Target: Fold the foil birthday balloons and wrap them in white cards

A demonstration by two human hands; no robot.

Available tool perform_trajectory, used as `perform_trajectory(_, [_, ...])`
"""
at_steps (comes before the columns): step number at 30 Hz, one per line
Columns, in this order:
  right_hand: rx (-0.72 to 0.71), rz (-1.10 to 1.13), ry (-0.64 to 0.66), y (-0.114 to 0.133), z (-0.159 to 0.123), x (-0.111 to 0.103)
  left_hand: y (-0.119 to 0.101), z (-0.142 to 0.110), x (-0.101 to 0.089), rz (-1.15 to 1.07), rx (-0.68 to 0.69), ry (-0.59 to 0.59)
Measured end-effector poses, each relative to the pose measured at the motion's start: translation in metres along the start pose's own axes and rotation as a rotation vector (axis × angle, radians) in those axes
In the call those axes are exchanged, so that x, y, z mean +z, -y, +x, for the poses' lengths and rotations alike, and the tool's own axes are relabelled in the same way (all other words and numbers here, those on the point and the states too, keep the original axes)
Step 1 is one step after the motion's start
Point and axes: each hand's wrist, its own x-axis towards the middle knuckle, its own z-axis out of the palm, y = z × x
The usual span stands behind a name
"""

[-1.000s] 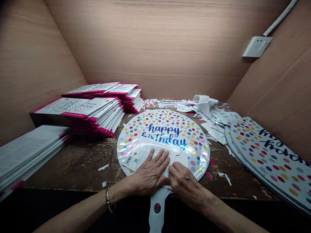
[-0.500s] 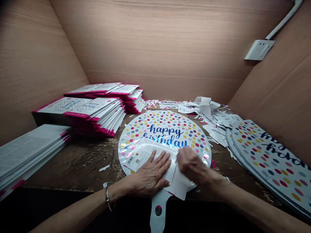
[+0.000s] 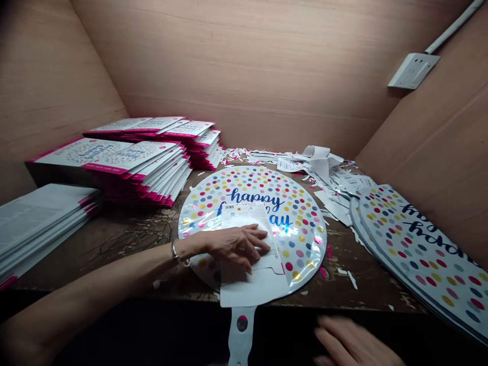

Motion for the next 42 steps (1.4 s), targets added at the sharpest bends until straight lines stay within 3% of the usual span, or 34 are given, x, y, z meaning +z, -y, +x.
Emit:
perform_trajectory(3, [-0.185,-0.101,0.23,-0.002,0.042,0.012,-0.027,-0.015,0.011,0.17,-0.059,-0.115])
perform_trajectory(7, [-0.196,0.049,0.341,0.0,0.068,0.045,-0.064,-0.049,0.048,0.31,-0.169,-0.207])
perform_trajectory(10, [-0.258,0.112,0.329,0.0,0.066,0.057,-0.078,-0.065,0.074,0.408,-0.251,-0.247])
perform_trajectory(13, [-0.287,0.116,0.232,0.001,0.064,0.059,-0.078,-0.066,0.083,0.412,-0.258,-0.317])
perform_trajectory(17, [-0.153,0.144,0.085,0.006,0.071,0.064,-0.071,-0.058,0.078,0.344,-0.266,-0.479])
perform_trajectory(20, [0.005,0.15,0.105,0.006,0.081,0.072,-0.065,-0.052,0.077,0.426,-0.378,-0.574])
perform_trajectory(24, [0.201,0.056,0.169,0.006,0.092,0.085,-0.057,-0.043,0.079,0.656,-0.631,-0.461])
perform_trajectory(26, [0.231,-0.073,0.142,0.008,0.096,0.09,-0.053,-0.041,0.079,0.691,-0.728,-0.395])
perform_trajectory(28, [0.194,-0.147,0.102,0.01,0.098,0.093,-0.051,-0.04,0.079,0.701,-0.697,-0.368])
perform_trajectory(31, [0.12,-0.048,0.101,0.013,0.092,0.09,-0.052,-0.046,0.084,0.644,-0.488,-0.365])
perform_trajectory(38, [-0.156,-0.015,0.001,0.026,0.052,0.075,-0.078,-0.075,0.094,0.584,-0.251,-0.277])
perform_trajectory(42, [-0.19,0.014,-0.062,0.035,0.048,0.075,-0.089,-0.075,0.079,0.568,-0.195,-0.383])
